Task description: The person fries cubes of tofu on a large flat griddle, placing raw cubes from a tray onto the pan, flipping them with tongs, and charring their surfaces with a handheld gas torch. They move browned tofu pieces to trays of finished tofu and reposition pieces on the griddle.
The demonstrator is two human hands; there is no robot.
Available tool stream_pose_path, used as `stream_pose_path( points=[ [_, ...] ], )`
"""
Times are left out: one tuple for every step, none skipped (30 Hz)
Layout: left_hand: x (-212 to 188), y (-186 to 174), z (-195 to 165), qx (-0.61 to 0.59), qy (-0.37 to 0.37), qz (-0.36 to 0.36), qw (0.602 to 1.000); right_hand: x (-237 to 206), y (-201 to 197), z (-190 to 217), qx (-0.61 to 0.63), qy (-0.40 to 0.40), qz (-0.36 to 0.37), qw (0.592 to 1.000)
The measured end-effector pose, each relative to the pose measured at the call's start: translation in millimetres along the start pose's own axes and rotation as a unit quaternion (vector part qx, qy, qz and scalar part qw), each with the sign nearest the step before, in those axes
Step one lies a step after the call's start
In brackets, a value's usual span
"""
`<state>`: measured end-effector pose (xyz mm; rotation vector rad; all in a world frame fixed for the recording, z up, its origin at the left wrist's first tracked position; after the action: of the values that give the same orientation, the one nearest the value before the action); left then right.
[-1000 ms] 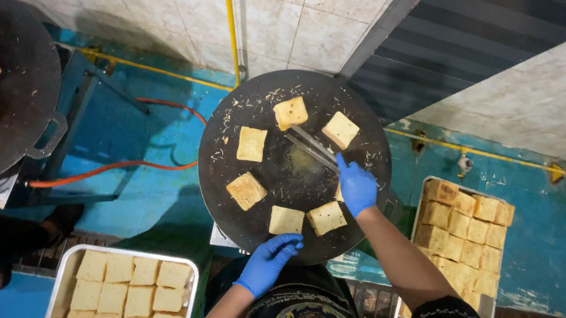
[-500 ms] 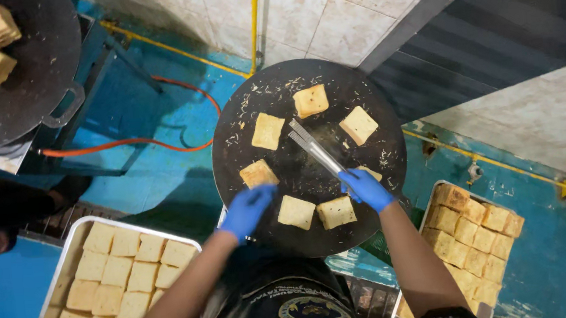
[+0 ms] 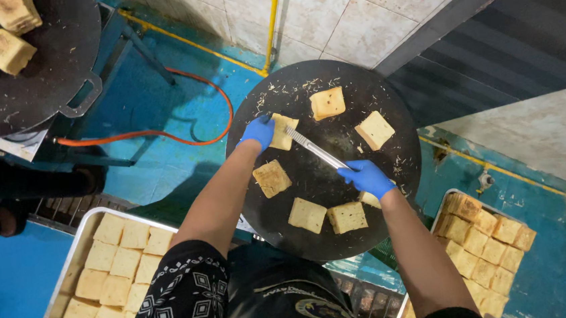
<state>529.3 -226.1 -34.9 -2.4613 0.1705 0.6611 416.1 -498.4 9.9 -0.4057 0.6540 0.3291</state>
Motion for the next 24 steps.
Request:
stream_pose_path(
  points=[
    [3.4,1.1,-1.1,-0.012,0.0,0.002,1.0,-2.1,-2.9,11.1,-0.038,-0.103,-0.033,0.993],
    [7.9,-2.0,-2.6,-0.049,0.001,-0.011,0.999,-7.4,-5.1,21.5,-0.077,-0.205,-0.064,0.974],
    [10.8,-3.9,-3.4,-0.087,0.002,-0.024,0.996,-16.3,-6.2,31.0,-0.117,-0.303,-0.092,0.941],
    [11.6,-5.0,-3.5,-0.126,0.001,-0.036,0.991,-21.7,-10.7,30.1,-0.17,-0.308,-0.143,0.925],
    [11.7,-5.7,-6.9,-0.183,0.025,-0.034,0.982,-28.2,-14.6,31.1,-0.222,-0.313,-0.193,0.903],
    [11.0,-8.3,-9.5,-0.239,0.049,-0.034,0.969,-34.9,-18.6,33.5,-0.274,-0.317,-0.241,0.875],
    [8.7,-11.4,-10.6,-0.295,0.072,-0.035,0.952,-37.5,-18.9,32.9,-0.324,-0.302,-0.245,0.862],
    [5.6,-12.5,-8.9,-0.263,0.072,-0.035,0.962,-39.4,-18.9,32.4,-0.373,-0.286,-0.249,0.847],
    [0.0,-13.4,-4.7,-0.23,0.072,-0.036,0.97,-39.5,-17.1,31.5,-0.42,-0.269,-0.25,0.83],
    [-5.0,-14.5,-0.4,-0.197,0.072,-0.038,0.977,-39.6,-11.5,31.8,-0.477,-0.27,-0.25,0.798],
    [-9.2,-15.6,3.9,-0.148,0.073,-0.044,0.985,-41.0,-5.5,30.2,-0.533,-0.271,-0.25,0.761],
    [-14.7,-16.0,9.4,-0.099,0.074,-0.048,0.991,-43.1,0.8,26.9,-0.587,-0.27,-0.248,0.721],
    [-18.7,-14.2,14.2,-0.048,0.074,-0.051,0.995,-46.6,5.0,22.8,-0.584,-0.279,-0.258,0.717],
    [-21.6,-12.0,16.7,-0.048,0.087,-0.056,0.993,-49.7,9.6,18.3,-0.581,-0.287,-0.268,0.713],
    [-25.1,-8.9,20.0,-0.047,0.098,-0.06,0.992,-52.3,13.1,13.9,-0.578,-0.295,-0.277,0.709],
    [-27.8,-5.7,23.4,-0.047,0.109,-0.063,0.991,-51.2,15.0,9.1,-0.583,-0.281,-0.279,0.709],
    [-27.3,-4.1,25.5,-0.042,0.113,-0.072,0.99,-47.5,16.5,6.8,-0.588,-0.268,-0.282,0.709],
    [-25.5,-2.5,25.7,-0.037,0.119,-0.08,0.989,-45.1,17.2,6.2,-0.592,-0.254,-0.287,0.709],
    [-24.1,-0.6,25.2,-0.032,0.125,-0.087,0.988,-44.9,18.0,7.1,-0.586,-0.248,-0.286,0.717],
    [-21.4,0.7,25.4,-0.054,0.123,-0.079,0.988,-44.4,17.6,8.5,-0.579,-0.243,-0.287,0.724],
    [-18.9,0.2,26.0,-0.076,0.12,-0.072,0.987,-46.3,16.7,9.0,-0.571,-0.239,-0.287,0.731],
    [-18.4,-0.9,27.2,-0.097,0.117,-0.063,0.986,-52.2,14.5,8.2,-0.541,-0.234,-0.28,0.758],
    [-21.2,-6.1,25.3,-0.062,0.142,-0.091,0.984,-60.2,11.3,5.9,-0.509,-0.227,-0.274,0.784],
    [-24.6,-12.5,24.2,-0.028,0.168,-0.119,0.978,-67.4,7.7,3.8,-0.477,-0.22,-0.267,0.808]
  ],
)
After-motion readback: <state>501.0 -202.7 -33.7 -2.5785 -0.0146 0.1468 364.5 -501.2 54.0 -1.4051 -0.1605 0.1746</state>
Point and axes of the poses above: each hand's wrist, its own x-axis towards the middle knuckle, its own y-axis out of the palm, z = x × y, the point moved 7 cm from there along x, towards the middle knuckle, and after that the axes turned 4 degrees about -y, right-handed, at the moved point
